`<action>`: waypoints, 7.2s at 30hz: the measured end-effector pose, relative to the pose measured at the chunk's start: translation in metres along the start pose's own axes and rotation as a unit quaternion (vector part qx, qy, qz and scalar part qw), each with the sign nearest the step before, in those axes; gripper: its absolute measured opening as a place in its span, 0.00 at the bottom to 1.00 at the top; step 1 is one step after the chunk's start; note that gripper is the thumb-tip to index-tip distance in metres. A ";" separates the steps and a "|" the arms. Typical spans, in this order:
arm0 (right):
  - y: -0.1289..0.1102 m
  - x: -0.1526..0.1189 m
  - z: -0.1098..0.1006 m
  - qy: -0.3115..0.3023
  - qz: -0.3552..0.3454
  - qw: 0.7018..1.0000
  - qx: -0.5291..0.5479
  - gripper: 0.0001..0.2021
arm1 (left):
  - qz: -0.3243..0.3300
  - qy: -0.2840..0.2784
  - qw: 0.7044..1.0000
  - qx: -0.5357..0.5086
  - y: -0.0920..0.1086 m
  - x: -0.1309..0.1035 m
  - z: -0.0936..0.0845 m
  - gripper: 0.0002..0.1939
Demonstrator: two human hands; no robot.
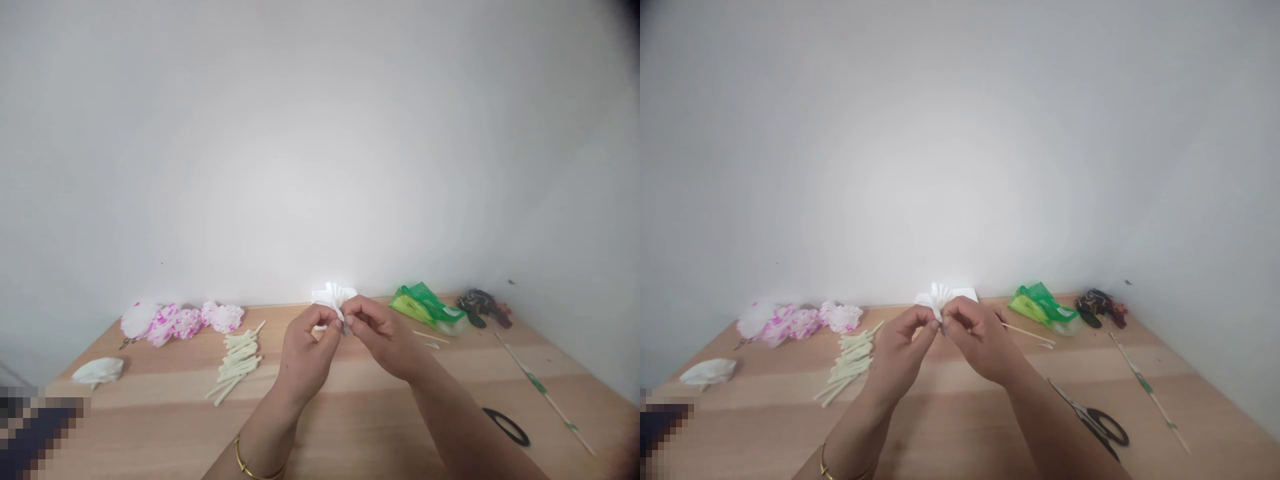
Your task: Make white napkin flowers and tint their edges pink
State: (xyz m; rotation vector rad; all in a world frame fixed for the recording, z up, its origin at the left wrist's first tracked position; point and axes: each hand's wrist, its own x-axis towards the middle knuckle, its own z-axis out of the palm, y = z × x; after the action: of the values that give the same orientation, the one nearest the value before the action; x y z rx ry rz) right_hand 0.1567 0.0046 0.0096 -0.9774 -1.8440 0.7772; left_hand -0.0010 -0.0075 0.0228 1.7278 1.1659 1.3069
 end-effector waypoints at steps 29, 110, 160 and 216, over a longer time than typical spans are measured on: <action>-0.010 0.001 0.004 0.050 0.034 0.997 -0.049 0.03 | 0.018 0.009 0.997 0.078 0.002 -0.002 0.000 0.06; 0.019 0.008 0.006 0.037 0.088 0.957 0.275 0.10 | -0.126 -0.048 0.962 -0.238 -0.017 0.015 -0.037 0.21; 0.002 0.003 0.025 0.138 0.027 0.966 0.218 0.17 | -0.083 0.026 0.959 -0.271 -0.015 0.000 0.013 0.08; 0.007 -0.002 0.018 0.220 -0.270 0.876 -0.333 0.05 | -0.072 0.073 0.965 -0.243 -0.013 -0.005 0.014 0.06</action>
State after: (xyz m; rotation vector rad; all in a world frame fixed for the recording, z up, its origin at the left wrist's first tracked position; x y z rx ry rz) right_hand 0.1434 0.0044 -0.0036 -0.8704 -1.8459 -0.4317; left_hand 0.0089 -0.0068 0.0054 1.1882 0.9279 1.4989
